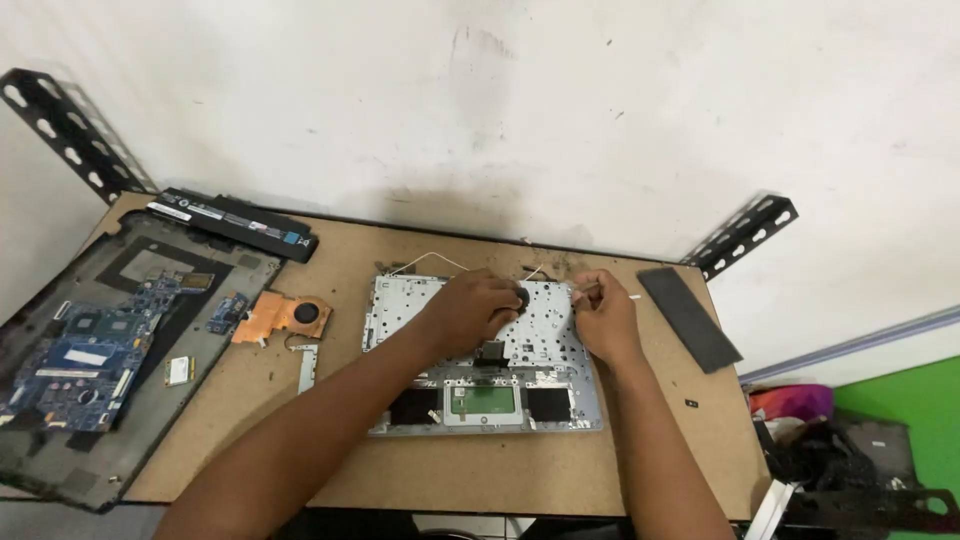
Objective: Scraping residue from a metal plate inside a laptop chassis and removing the plate for further cleaning or repair.
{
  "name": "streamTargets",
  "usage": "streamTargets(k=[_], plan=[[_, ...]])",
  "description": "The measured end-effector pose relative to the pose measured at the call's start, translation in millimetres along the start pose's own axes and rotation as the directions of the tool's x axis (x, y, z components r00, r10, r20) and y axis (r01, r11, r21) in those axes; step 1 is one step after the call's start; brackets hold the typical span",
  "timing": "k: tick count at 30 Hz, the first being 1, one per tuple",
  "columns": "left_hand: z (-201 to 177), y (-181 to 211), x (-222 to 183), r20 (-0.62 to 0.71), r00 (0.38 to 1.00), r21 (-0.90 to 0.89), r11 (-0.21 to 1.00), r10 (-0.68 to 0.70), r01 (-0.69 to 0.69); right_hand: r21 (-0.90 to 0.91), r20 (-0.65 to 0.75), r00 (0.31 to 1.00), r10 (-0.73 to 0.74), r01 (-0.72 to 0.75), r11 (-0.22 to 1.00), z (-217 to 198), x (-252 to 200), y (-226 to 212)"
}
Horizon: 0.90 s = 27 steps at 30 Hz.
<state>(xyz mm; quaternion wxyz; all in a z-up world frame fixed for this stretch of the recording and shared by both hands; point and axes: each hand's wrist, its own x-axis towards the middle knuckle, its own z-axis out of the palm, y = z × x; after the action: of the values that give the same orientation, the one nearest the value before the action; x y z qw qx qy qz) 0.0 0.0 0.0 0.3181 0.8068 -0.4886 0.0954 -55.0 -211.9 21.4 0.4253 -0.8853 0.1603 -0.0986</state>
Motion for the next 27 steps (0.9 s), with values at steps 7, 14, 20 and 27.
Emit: streamTargets(k=[7, 14, 20, 27], plan=[[-22.7, 10.6, 2.4, 0.165, 0.973, 0.039, 0.986, -0.164, 0.160, -0.001, -0.003, 1.000, -0.001, 0.001, 1.000, -2.0, 3.1, 1.7], [-50.6, -0.4, -34.6, 0.216, 0.921, 0.190, 0.939, -0.325, 0.287, 0.005, 0.003, 1.000, 0.002, -0.002, 1.000, -0.8, 3.2, 4.3], [-76.9, 2.7, -60.8, 0.110, 0.906, 0.202, 0.902, -0.408, 0.381, 0.012, 0.017, 0.999, 0.030, -0.031, 0.999, 0.4, 1.5, 7.9], [-78.6, -19.2, -78.3, -0.016, 0.917, 0.213, 0.894, -0.400, 0.394, -0.001, 0.027, 1.000, 0.016, -0.016, 1.000, 1.0, 5.7, 2.4]])
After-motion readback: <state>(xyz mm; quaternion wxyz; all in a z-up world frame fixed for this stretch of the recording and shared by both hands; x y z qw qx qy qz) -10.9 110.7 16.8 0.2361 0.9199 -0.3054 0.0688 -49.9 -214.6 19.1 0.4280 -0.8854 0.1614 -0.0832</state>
